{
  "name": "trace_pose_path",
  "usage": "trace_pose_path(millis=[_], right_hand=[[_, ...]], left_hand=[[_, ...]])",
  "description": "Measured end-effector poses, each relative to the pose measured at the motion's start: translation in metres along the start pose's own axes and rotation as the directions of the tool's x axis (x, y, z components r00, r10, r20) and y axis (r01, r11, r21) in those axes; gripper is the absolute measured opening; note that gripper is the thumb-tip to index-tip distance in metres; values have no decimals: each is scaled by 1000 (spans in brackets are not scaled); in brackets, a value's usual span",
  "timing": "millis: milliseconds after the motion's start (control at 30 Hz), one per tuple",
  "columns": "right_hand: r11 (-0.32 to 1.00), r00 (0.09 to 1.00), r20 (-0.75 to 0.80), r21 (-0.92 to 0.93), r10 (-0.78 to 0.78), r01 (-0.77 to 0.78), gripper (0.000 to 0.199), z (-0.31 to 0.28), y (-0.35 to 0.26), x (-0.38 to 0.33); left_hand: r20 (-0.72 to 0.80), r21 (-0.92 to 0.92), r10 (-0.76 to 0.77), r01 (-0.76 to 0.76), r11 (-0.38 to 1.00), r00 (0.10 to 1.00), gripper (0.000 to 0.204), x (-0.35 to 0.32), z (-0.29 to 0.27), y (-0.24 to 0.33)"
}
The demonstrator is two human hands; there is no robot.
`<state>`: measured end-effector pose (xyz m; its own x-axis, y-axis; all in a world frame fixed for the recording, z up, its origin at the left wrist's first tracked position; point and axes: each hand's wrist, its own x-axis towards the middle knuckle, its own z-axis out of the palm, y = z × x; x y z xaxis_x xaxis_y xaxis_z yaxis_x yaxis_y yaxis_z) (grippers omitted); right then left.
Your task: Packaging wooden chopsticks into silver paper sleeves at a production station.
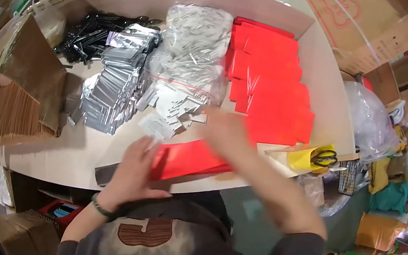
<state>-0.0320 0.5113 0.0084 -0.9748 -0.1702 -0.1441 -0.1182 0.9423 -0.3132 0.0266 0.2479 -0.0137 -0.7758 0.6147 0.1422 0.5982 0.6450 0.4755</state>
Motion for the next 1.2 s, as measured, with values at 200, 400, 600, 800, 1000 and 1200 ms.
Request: trace_pose_path(millis=[200,400,600,800,1000,1200], right_hand=[[737,899,277,-673,339,-71,150,-31,195,-2],[763,981,11,-631,192,-142,144,-56,245,105],[646,963,-113,-723,243,-248,67,-44,181,144],[566,542,-204,-87,-816,820,13,27,-51,130],[647,636,-127,-231,-761,727,9,48,-46,146],[905,929,369,-406,31,131,37,3,-36,62]], left_hand=[[270,124,43,-79,989,962,94,52,47,3],[307,52,33,-51,997,951,91,26,17,-8],[267,12,-22,19,1000,964,94,21,21,-1],[257,73,12,-32,997,966,96,13,21,-9],[224,54,113,-128,990,968,93,17,32,-20],[169,61,153,-165,984,974,86,13,32,-22]])
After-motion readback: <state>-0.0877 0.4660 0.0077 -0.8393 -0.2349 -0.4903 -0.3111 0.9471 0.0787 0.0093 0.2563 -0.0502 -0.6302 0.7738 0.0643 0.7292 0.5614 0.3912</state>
